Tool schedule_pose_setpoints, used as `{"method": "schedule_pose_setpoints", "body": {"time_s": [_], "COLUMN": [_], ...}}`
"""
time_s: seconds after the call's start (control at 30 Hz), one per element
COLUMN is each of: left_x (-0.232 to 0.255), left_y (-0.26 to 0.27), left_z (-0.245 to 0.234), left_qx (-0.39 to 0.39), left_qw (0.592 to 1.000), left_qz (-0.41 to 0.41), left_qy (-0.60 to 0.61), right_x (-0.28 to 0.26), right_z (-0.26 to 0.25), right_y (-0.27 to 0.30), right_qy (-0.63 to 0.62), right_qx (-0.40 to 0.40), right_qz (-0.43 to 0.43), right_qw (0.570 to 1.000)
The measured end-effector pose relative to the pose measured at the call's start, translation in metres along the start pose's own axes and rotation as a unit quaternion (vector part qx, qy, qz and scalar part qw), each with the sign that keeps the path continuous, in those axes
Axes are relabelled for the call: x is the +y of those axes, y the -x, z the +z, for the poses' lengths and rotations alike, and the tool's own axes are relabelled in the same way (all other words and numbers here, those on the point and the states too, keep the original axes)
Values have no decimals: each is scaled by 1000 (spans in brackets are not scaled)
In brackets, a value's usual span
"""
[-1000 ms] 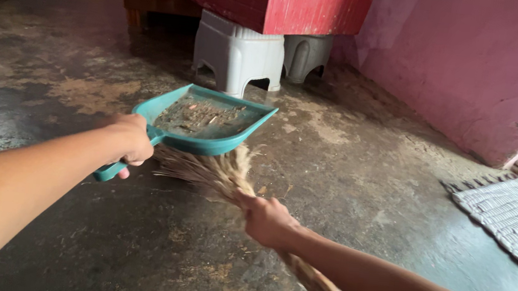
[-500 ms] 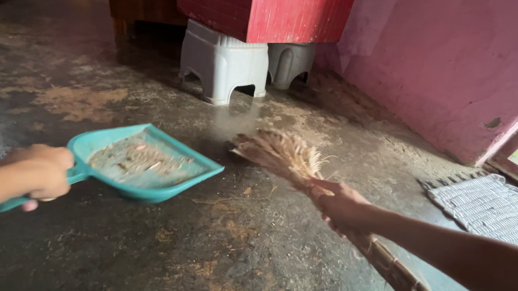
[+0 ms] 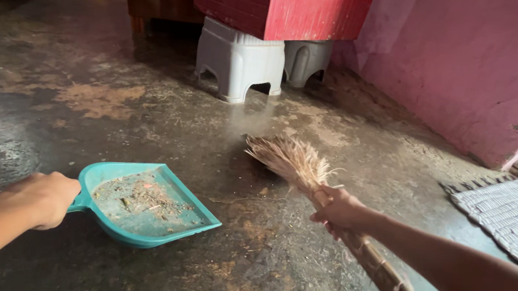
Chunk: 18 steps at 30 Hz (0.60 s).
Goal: The person sweeps a concrete floor using a traditional straw broom, gathering dust and debris into a pile. They then use a dustpan to collect the swept debris.
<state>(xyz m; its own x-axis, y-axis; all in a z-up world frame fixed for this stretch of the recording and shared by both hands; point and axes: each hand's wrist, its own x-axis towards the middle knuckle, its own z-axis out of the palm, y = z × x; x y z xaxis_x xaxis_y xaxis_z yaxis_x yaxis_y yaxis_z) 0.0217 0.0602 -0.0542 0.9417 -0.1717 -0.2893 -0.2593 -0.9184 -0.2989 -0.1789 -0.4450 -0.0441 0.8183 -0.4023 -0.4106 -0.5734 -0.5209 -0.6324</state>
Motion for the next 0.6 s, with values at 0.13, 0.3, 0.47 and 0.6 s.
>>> {"method": "schedule_pose_setpoints", "body": {"time_s": [0.13, 0.3, 0.47, 0.6], "left_x": [6, 7, 6, 4], "left_y": [10, 20, 23, 15], "left_z": [-7, -1, 6, 17], "left_qx": [-15, -12, -25, -22], "left_qw": [1000, 999, 998, 998], "left_qz": [-18, -24, -37, -41], "left_qy": [-5, 26, 34, 43], "right_x": [-22, -42, -58, -55], "right_z": [31, 63, 56, 31], "right_y": [29, 83, 120, 126], "right_qy": [91, 15, -90, -94], "right_qx": [-30, -185, -247, -165], "right_qz": [-24, -50, -8, 34], "right_qw": [995, 981, 965, 981]}}
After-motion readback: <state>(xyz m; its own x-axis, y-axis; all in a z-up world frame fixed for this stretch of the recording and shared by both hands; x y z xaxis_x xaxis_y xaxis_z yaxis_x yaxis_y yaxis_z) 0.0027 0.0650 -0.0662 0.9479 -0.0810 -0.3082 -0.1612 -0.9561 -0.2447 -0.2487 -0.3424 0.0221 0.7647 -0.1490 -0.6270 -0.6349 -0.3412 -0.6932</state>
